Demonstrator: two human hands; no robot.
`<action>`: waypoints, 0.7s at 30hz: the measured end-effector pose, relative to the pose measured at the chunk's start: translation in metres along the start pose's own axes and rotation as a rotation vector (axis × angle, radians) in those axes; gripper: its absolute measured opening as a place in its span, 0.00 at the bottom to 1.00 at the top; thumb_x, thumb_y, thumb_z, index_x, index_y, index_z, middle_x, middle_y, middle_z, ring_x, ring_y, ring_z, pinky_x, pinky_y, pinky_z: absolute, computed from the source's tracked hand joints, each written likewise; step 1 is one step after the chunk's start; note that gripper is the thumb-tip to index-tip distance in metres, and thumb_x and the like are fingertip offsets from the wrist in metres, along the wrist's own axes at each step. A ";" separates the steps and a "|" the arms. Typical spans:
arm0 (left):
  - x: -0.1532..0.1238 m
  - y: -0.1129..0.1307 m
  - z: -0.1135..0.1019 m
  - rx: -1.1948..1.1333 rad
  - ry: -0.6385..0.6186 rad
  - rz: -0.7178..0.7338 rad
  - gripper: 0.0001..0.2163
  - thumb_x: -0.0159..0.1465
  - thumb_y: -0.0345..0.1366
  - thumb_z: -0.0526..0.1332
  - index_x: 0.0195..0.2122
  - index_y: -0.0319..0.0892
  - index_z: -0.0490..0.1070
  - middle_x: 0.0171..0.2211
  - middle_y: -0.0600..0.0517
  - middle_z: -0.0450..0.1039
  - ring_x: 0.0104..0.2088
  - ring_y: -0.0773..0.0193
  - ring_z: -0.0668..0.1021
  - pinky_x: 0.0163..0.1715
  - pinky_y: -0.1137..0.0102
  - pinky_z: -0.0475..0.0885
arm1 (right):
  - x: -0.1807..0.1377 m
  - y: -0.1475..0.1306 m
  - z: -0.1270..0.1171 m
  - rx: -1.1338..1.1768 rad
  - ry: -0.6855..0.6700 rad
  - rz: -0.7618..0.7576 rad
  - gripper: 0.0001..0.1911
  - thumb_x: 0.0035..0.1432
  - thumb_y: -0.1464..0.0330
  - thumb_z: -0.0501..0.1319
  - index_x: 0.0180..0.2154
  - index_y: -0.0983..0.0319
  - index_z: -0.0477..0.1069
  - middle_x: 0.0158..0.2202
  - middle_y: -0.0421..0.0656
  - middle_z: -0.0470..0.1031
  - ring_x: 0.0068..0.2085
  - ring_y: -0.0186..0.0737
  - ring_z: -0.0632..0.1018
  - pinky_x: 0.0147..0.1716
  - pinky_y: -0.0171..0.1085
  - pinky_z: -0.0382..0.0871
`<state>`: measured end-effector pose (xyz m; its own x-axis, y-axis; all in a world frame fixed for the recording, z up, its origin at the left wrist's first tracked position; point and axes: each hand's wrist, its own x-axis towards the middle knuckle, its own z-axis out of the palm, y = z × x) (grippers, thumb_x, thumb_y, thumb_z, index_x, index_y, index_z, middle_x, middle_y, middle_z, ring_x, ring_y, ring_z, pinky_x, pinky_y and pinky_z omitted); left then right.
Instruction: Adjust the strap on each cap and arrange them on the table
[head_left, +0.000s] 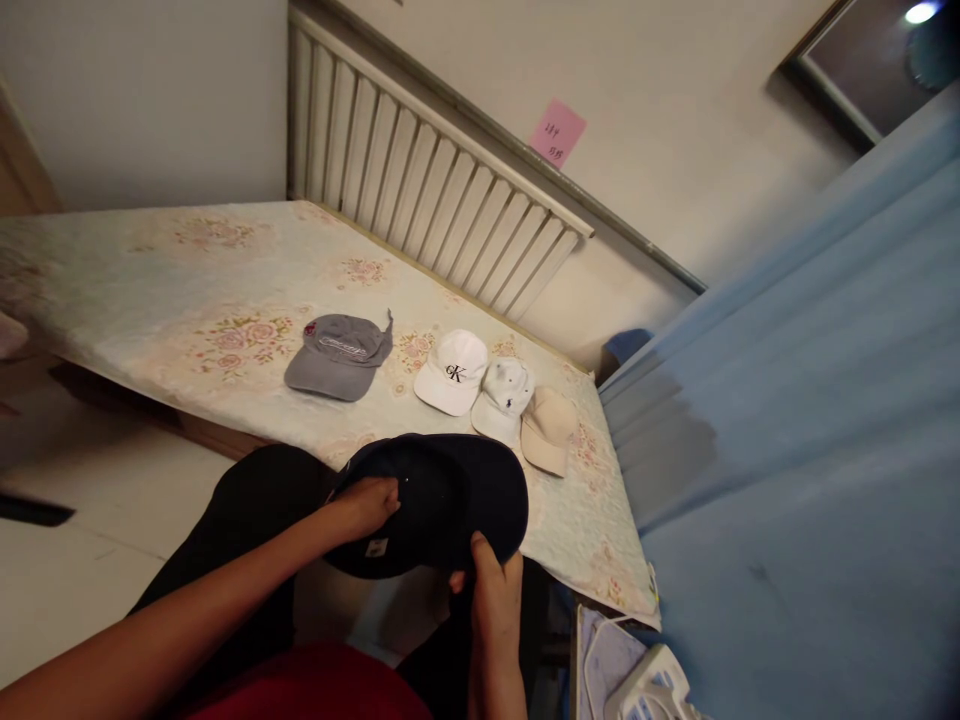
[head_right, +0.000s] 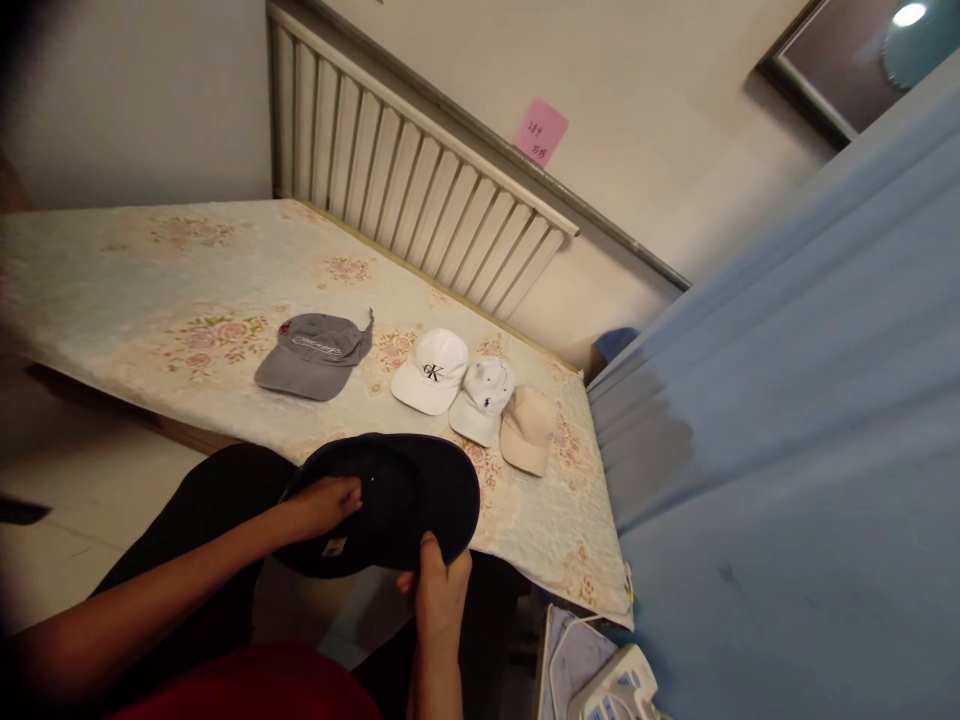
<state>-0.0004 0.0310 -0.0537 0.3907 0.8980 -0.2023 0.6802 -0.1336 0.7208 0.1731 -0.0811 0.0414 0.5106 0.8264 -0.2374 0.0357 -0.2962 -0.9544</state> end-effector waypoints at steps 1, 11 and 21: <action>0.000 0.002 -0.001 0.001 0.011 0.002 0.06 0.59 0.35 0.52 0.26 0.43 0.63 0.29 0.50 0.71 0.31 0.61 0.72 0.31 0.69 0.60 | 0.000 -0.001 0.000 -0.004 0.002 -0.004 0.13 0.53 0.62 0.59 0.34 0.66 0.69 0.11 0.35 0.66 0.14 0.36 0.69 0.17 0.33 0.62; -0.003 0.022 0.015 -0.187 -0.099 0.138 0.04 0.56 0.34 0.54 0.29 0.42 0.67 0.28 0.53 0.69 0.29 0.65 0.70 0.28 0.73 0.63 | 0.001 -0.017 0.001 -0.024 0.002 -0.047 0.11 0.53 0.63 0.58 0.32 0.65 0.69 0.11 0.36 0.66 0.14 0.36 0.69 0.17 0.33 0.63; -0.003 0.012 0.019 -0.040 -0.033 0.063 0.01 0.54 0.31 0.55 0.27 0.44 0.65 0.29 0.52 0.69 0.30 0.63 0.71 0.29 0.71 0.61 | 0.001 -0.009 0.004 0.006 0.010 -0.016 0.15 0.53 0.61 0.60 0.38 0.66 0.68 0.15 0.35 0.68 0.15 0.35 0.69 0.17 0.33 0.63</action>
<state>0.0184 0.0190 -0.0566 0.4527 0.8740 -0.1766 0.6284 -0.1722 0.7586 0.1697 -0.0758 0.0486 0.5187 0.8260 -0.2205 0.0387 -0.2803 -0.9591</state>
